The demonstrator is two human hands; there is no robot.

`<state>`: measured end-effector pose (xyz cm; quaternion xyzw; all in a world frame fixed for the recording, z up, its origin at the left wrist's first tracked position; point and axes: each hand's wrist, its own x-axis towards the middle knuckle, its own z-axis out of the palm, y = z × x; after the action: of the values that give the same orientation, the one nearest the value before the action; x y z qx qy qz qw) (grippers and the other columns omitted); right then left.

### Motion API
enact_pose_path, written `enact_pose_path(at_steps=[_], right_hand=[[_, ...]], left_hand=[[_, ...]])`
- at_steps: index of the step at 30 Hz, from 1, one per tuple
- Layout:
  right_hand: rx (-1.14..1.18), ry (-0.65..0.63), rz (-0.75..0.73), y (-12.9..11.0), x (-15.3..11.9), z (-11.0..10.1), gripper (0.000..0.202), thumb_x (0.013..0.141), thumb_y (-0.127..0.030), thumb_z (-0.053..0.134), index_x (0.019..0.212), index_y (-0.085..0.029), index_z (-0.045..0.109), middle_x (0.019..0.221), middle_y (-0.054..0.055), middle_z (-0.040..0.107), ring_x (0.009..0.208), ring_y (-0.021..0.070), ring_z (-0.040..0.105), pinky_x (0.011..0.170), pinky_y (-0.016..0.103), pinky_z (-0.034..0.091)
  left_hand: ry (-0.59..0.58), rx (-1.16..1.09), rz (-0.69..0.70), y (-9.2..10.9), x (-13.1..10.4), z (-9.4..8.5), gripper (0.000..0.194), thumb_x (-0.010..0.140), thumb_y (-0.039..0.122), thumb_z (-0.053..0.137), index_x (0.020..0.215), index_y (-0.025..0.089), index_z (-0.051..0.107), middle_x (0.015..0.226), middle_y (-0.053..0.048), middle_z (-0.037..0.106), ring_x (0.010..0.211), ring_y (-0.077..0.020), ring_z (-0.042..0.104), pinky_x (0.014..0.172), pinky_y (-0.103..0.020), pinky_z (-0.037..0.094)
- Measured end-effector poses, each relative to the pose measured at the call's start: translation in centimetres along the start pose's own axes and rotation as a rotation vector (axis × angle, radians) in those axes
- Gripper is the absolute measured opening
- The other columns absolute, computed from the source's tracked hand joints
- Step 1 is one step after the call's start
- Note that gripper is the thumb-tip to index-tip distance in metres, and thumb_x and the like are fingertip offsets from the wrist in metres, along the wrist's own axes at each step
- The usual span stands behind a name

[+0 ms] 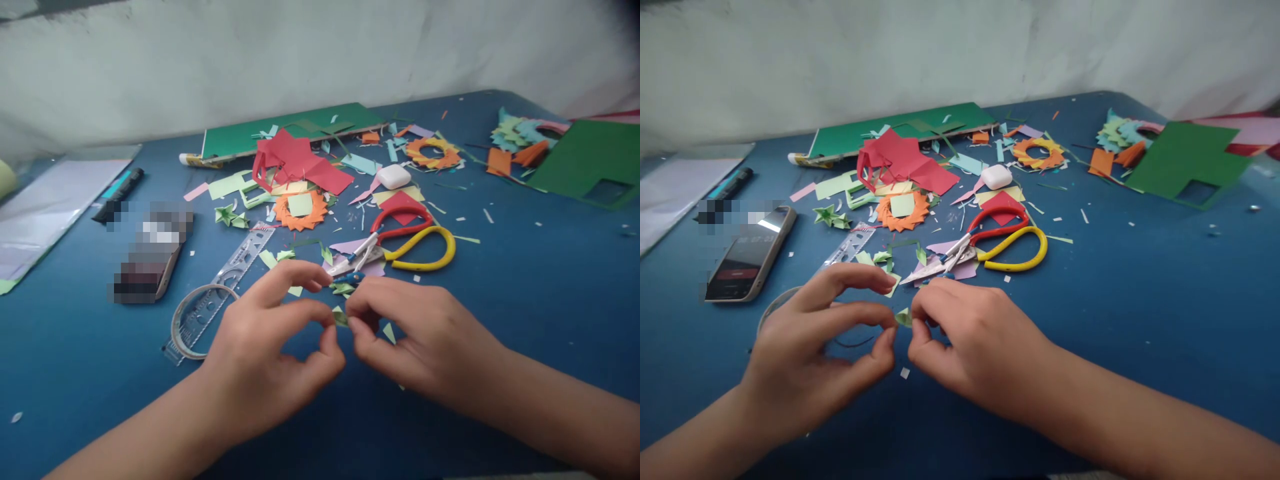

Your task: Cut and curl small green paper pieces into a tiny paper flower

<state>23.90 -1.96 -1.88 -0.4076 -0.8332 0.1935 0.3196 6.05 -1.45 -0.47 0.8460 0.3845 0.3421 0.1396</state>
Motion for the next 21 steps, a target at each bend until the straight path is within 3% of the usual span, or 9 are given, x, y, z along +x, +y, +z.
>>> enact_pose_path(at_steps=[5,10,21], right_hand=[[0.035,-0.066,0.059,0.33,0.11,-0.1,0.013,0.078,-0.009,0.047,0.068,-0.018,0.05,0.061,-0.003,0.054,0.054,0.0083,0.049,0.052,0.019,0.037],[0.049,-0.053,0.051,0.17,0.16,-0.11,0.014,0.079,-0.009,0.046,0.068,-0.019,0.049,0.06,-0.003,0.054,0.053,0.0087,0.049,0.05,0.019,0.036],[0.012,-0.038,0.002,0.05,-0.08,0.18,0.013,0.079,-0.009,0.048,0.069,-0.016,0.053,0.062,-0.003,0.053,0.056,0.008,0.049,0.053,0.019,0.036]], left_hand=[[-0.057,-0.146,-0.13,-0.13,0.33,-0.32,0.012,0.067,0.006,0.061,0.062,0.016,0.065,0.086,-0.004,0.065,0.075,-0.0104,0.064,0.058,-0.012,0.053],[-0.039,-0.064,-0.043,-0.4,0.15,-0.18,0.003,0.069,0.01,0.071,0.068,0.013,0.071,0.087,-0.006,0.067,0.078,-0.011,0.065,0.077,-0.016,0.053],[-0.039,-0.067,-0.068,-0.32,-0.2,0.37,0.01,0.074,0.008,0.064,0.073,0.011,0.073,0.091,-0.009,0.068,0.08,-0.0129,0.067,0.076,-0.018,0.052]])
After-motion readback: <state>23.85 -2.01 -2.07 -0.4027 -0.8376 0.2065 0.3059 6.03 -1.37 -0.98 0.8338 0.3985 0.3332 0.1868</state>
